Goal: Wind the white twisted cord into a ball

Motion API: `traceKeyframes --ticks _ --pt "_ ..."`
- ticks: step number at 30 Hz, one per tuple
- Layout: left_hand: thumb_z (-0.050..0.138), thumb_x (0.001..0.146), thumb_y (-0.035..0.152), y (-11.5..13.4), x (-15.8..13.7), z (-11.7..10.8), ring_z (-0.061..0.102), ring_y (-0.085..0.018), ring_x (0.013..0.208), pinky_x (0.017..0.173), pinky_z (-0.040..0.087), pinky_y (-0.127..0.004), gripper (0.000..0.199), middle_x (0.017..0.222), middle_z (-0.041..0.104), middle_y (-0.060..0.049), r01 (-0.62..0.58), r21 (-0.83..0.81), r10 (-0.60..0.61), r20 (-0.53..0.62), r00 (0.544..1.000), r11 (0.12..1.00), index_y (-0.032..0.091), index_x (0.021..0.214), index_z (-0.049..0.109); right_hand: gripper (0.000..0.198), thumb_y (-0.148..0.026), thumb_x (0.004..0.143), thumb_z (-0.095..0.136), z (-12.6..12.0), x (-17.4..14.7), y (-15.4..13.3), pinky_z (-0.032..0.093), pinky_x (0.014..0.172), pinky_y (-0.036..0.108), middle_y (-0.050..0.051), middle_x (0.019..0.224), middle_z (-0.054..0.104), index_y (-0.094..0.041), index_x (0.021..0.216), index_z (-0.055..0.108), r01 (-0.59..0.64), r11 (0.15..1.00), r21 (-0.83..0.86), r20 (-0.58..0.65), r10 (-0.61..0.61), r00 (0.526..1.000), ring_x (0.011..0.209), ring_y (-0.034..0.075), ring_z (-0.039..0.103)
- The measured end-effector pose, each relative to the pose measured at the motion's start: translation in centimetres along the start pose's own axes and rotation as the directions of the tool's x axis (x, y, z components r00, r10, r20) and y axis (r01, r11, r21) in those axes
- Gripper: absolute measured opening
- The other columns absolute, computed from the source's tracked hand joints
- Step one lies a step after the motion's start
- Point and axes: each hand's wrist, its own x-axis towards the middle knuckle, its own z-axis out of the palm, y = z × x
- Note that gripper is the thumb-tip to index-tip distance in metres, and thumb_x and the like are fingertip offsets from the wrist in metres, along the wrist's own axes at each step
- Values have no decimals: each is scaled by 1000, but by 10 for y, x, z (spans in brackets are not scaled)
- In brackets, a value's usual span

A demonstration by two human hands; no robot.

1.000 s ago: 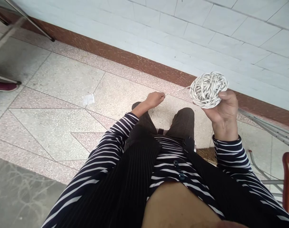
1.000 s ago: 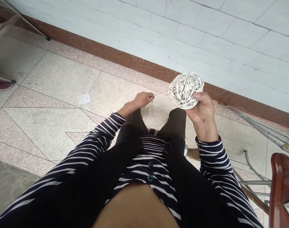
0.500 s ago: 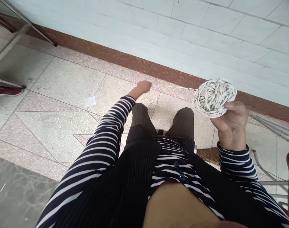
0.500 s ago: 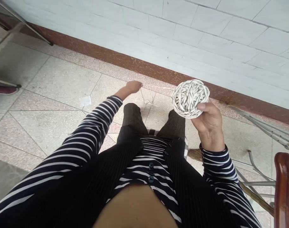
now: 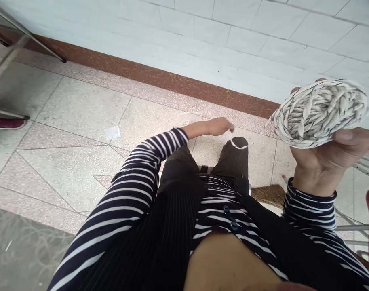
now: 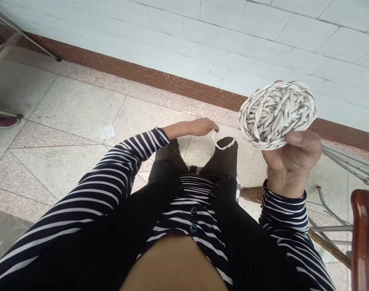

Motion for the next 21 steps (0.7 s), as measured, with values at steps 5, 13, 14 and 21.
traceKeyframes --ticks 5,13,14,21 --pt "55 98 8 -74 -71 -23 76 -21 108 95 52 -27 36 121 84 -12 353 63 -356 34 934 933 15 117 84 77 -19 47 58 -1 9 3 68 102 62 -9 129 78 -48 116 73 12 1000 24 55 -13 998 141 39 68" --pt "44 105 11 -101 -28 -101 67 -21 95 92 51 -32 39 113 77 -15 469 -78 -450 -449 772 880 11 126 77 89 -19 45 66 7 9 11 68 98 62 -8 145 72 -51 128 69 -59 998 -4 138 59 989 145 41 65" --pt "45 105 11 -97 -15 -97 67 -21 95 93 51 -33 37 113 77 -15 445 -80 -430 -455 780 892 11 123 77 90 -19 45 68 8 8 9 67 100 63 -8 145 72 -51 129 69 -69 998 -13 144 70 987 146 41 64" --pt "65 98 21 -51 1 9 72 -21 90 91 54 -36 20 99 79 -10 187 -261 -234 -163 958 947 12 105 81 82 -17 50 82 8 18 13 56 123 62 -6 137 78 -46 125 71 -127 986 -108 187 146 972 150 40 60"
